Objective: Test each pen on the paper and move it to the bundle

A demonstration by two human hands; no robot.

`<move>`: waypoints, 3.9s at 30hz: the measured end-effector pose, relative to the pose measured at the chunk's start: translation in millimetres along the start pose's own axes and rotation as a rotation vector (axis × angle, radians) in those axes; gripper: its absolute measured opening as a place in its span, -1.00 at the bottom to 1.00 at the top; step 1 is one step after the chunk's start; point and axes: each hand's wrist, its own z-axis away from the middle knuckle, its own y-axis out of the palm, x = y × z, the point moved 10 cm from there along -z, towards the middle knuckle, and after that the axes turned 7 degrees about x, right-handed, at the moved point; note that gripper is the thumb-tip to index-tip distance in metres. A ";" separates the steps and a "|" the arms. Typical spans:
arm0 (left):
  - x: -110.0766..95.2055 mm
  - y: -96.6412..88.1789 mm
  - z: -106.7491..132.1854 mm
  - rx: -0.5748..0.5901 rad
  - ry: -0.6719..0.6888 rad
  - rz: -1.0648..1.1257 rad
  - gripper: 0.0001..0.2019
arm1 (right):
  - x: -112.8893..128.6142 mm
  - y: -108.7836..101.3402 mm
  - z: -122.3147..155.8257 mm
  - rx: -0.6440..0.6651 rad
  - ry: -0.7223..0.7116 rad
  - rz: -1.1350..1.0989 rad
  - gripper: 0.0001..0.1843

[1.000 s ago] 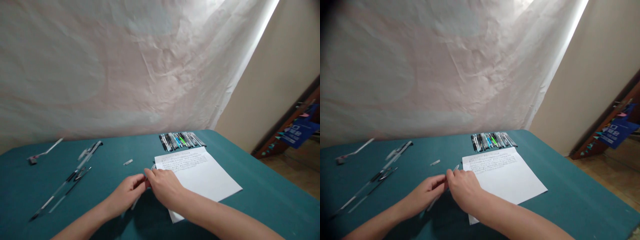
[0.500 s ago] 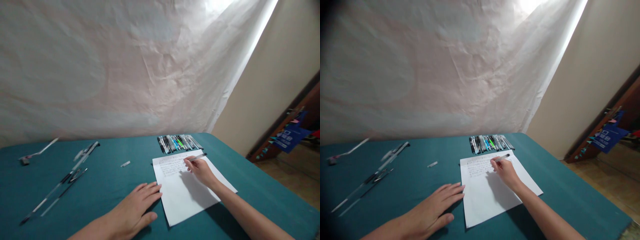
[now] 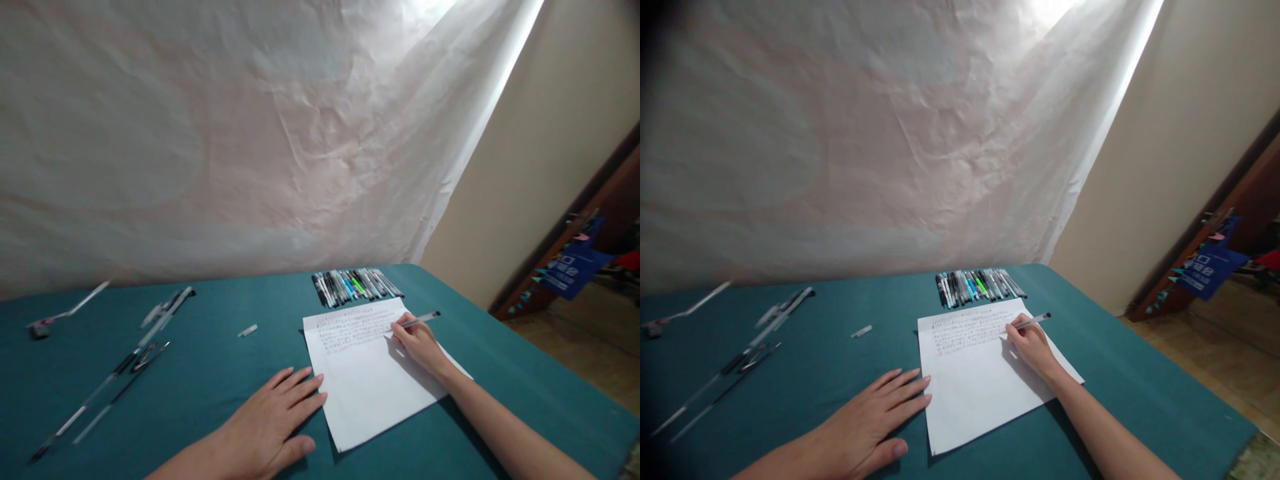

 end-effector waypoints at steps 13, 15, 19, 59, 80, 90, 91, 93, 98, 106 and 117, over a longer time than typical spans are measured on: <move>0.5 -3.1 -1.5 0.000 0.002 0.035 -0.50 | 4.7 -3.6 -1.4 -0.036 -0.063 0.102 -0.77; -1.0 -4.6 -1.5 -0.016 0.021 0.033 -0.50 | 4.5 -3.0 -1.2 -0.033 -0.065 0.098 -0.77; 0.8 -3.7 -2.3 0.005 -0.004 0.030 -0.51 | 3.5 -2.0 -1.1 -0.031 -0.059 0.113 -0.77; 0.9 -7.1 0.7 -0.052 0.036 0.071 -0.51 | 0.2 0.0 -1.9 -0.022 -0.064 0.063 -0.79; -0.4 -5.9 -1.2 0.003 -0.003 0.048 -0.51 | 0.3 -1.5 -2.1 -0.039 -0.094 0.120 -0.79; 0.8 -5.7 -1.3 -0.009 0.005 0.055 -0.51 | 5.2 -0.7 0.7 -0.023 -0.096 0.102 -0.80; 1.0 -5.6 -1.1 -0.014 0.009 0.057 -0.51 | 5.2 -0.2 0.7 -0.018 -0.098 0.097 -0.80; 0.9 -6.4 -0.5 -0.027 0.018 0.058 -0.51 | 4.6 0.2 0.6 -0.012 -0.096 0.088 -0.80; -0.2 -5.1 0.2 -0.010 0.017 0.046 -0.51 | 4.2 0.8 -0.1 -0.008 -0.109 0.102 -0.81; 0.6 -5.5 -0.2 -0.038 0.033 0.088 -0.51 | 1.8 1.5 -1.5 -0.006 -0.116 0.098 -0.81; -0.3 -8.5 0.4 -0.048 0.036 0.093 -0.52 | 2.7 -0.2 -1.0 -0.018 -0.123 0.127 -0.81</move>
